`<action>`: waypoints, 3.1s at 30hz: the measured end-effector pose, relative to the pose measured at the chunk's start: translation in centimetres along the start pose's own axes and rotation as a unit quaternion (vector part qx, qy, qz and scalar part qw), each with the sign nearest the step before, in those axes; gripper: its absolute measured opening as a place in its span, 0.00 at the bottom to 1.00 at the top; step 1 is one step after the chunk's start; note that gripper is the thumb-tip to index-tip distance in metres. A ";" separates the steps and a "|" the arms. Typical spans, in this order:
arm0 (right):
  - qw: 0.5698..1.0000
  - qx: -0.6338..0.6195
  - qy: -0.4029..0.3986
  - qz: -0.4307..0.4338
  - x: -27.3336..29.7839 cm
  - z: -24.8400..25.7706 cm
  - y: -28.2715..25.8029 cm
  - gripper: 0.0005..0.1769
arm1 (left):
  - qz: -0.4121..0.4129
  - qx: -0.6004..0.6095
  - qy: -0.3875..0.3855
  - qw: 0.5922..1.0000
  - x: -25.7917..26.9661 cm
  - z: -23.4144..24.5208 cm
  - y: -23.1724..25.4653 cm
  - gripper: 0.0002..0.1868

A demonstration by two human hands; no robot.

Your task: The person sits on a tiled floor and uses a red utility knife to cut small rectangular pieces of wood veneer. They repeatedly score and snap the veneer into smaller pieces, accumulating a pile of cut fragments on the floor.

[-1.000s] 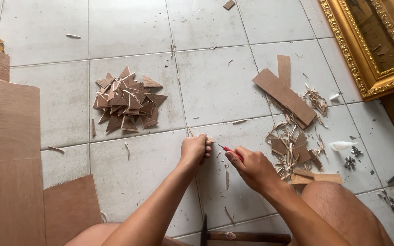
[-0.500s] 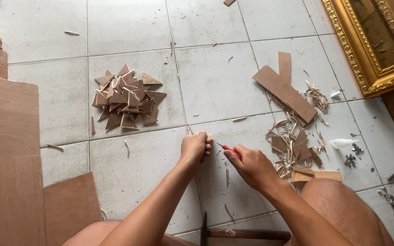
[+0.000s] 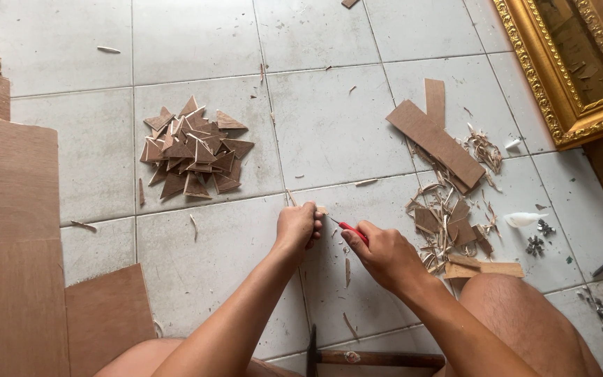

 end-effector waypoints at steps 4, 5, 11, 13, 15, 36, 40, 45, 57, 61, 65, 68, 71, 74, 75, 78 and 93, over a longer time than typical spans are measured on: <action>1.000 -0.001 0.004 0.000 0.1 0.0 0.0 0.33 | 0.000 0.000 0.003 1.000 -0.3 0.0 -0.1 0.13; 1.000 -0.001 0.004 0.001 0.0 -0.1 0.0 0.34 | 0.002 -0.002 0.005 1.000 -0.6 0.0 -0.3 0.13; 0.999 0.026 0.014 0.011 -0.1 -0.3 0.1 0.37 | 0.000 -0.001 0.009 1.000 -0.7 0.0 -0.4 0.12; 0.999 0.038 0.019 0.016 -0.3 -0.9 0.1 0.37 | -0.004 0.000 0.006 1.000 -0.6 0.0 -0.2 0.11; 0.998 0.054 0.038 0.020 -0.4 -1.7 0.2 0.36 | -0.009 -0.002 0.009 1.000 0.2 -0.1 0.4 0.11; 1.000 -0.020 0.015 0.013 -1.4 -3.2 1.2 0.41 | -0.055 -0.044 0.027 0.997 -1.1 0.0 -1.1 0.19; 1.000 -0.019 0.008 0.014 -0.7 -2.0 0.8 0.41 | -0.054 -0.047 0.024 0.997 -0.7 -0.2 -0.9 0.20; 1.000 -0.005 0.002 0.016 -1.5 -3.5 1.1 0.43 | -0.052 -0.063 0.034 0.996 0.8 -0.3 -0.1 0.20; 0.996 0.071 -0.043 -0.037 -3.5 -3.6 0.3 0.41 | -0.062 -0.115 0.044 0.990 -0.3 -0.2 -0.6 0.21; 0.994 0.083 -0.046 -0.051 -4.3 -3.8 0.6 0.43 | -0.062 -0.100 0.041 0.992 -1.4 -0.4 -1.0 0.20; 0.993 0.076 -0.049 -0.075 -3.2 -3.1 -0.5 0.40 | -0.006 -0.039 0.011 0.999 -2.0 -0.2 -0.9 0.15; 0.992 0.048 -0.042 -0.112 -1.0 -4.1 0.0 0.39 | 0.022 -0.015 -0.050 0.998 0.2 0.4 -0.1 0.15; 0.986 -0.037 -0.035 -0.158 0.4 -4.8 1.3 0.39 | 0.023 -0.025 -0.106 0.994 2.2 1.3 1.3 0.18; 0.954 -0.226 -0.029 -0.193 0.2 -4.5 2.1 0.40 | 0.005 -0.049 -0.162 0.986 3.7 0.7 3.0 0.19; 0.912 -0.356 -0.032 -0.201 -0.3 -4.4 2.2 0.41 | -0.006 -0.063 -0.188 0.980 4.2 0.4 3.6 0.20; 0.814 -0.540 -0.038 -0.211 0.5 -0.5 -1.4 0.39 | -0.037 -0.089 -0.244 0.965 4.8 -0.3 3.3 0.22; 0.494 -0.859 -0.128 -0.041 -8.9 -9.2 -16.0 0.27 | -0.369 0.175 0.217 0.887 6.5 7.8 13.8 0.19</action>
Point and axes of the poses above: each hand's wrist, its own x-axis away from the middle knuckle, its own z-axis out of the back of the hand, y = z × x, the point moved 1 cm from there along -x, towards the middle knuckle, and after that the axes turned 12 degrees about x, right-handed, at the moved point
